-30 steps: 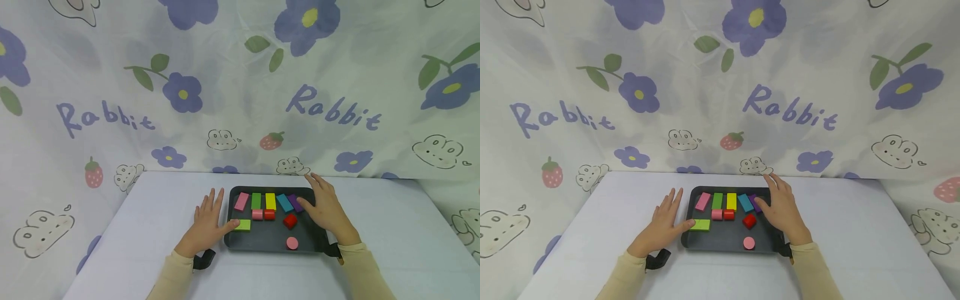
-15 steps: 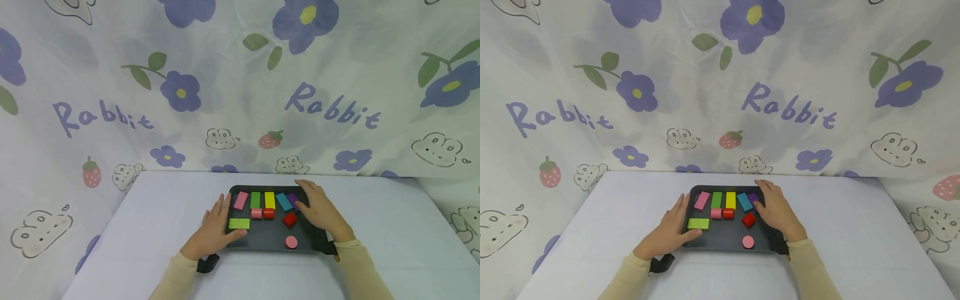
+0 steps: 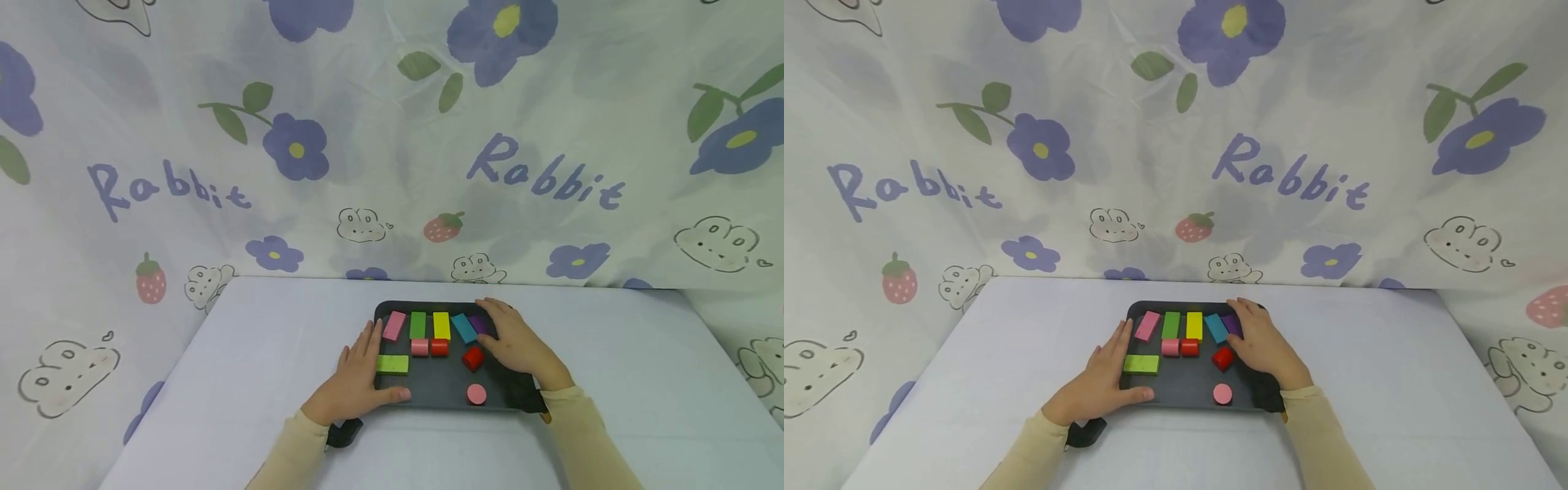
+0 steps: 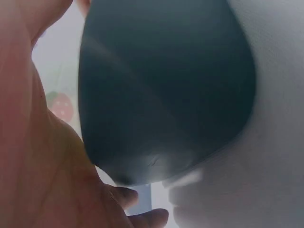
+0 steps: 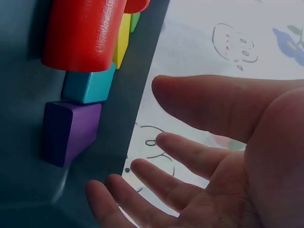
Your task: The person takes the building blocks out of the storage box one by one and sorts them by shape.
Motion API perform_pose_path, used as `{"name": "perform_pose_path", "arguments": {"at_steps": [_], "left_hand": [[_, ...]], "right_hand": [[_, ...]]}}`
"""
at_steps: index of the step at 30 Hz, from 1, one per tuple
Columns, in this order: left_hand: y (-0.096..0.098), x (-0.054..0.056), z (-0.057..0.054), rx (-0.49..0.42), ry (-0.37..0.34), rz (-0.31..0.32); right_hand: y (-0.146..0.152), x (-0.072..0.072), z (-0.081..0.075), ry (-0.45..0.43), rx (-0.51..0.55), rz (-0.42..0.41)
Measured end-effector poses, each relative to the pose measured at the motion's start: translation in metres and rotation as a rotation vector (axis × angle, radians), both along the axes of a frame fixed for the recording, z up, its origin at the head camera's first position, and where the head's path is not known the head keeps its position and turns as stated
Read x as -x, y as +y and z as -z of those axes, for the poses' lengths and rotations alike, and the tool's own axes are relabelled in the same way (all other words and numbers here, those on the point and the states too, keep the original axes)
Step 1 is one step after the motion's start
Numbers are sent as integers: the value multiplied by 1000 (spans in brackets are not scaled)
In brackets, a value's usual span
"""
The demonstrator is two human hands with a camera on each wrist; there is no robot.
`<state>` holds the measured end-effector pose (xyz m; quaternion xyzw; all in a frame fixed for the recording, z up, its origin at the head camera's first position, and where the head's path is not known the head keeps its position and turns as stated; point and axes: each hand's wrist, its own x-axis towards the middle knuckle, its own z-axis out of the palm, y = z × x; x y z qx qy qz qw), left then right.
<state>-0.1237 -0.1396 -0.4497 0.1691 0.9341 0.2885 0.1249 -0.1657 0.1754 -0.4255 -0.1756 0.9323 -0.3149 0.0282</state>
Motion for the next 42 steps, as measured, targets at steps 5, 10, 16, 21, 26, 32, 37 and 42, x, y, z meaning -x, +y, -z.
{"name": "perform_pose_path", "arguments": {"at_steps": [5,10,16,21,26,32,37,42], "left_hand": [[3,-1,3,12,-7,9],[3,-1,4,9,-12,4],[3,-2,6,-2,-30,2],[3,-1,7,2,-24,6],[3,-2,7,0,-22,3],[3,-1,8,-2,-28,-1],[3,-1,7,-6,-30,-6],[3,-2,7,-10,-31,-4]], "right_hand": [[-2,3,1,-20,-24,21],[-2,2,0,-21,-20,85],[-2,3,5,-69,-62,23],[-3,3,8,-76,-61,-28],[-4,3,9,-99,-81,-46],[-4,2,10,-104,-128,-45],[-5,1,11,-100,-160,-29],[-6,2,13,-103,-174,-14]]}}
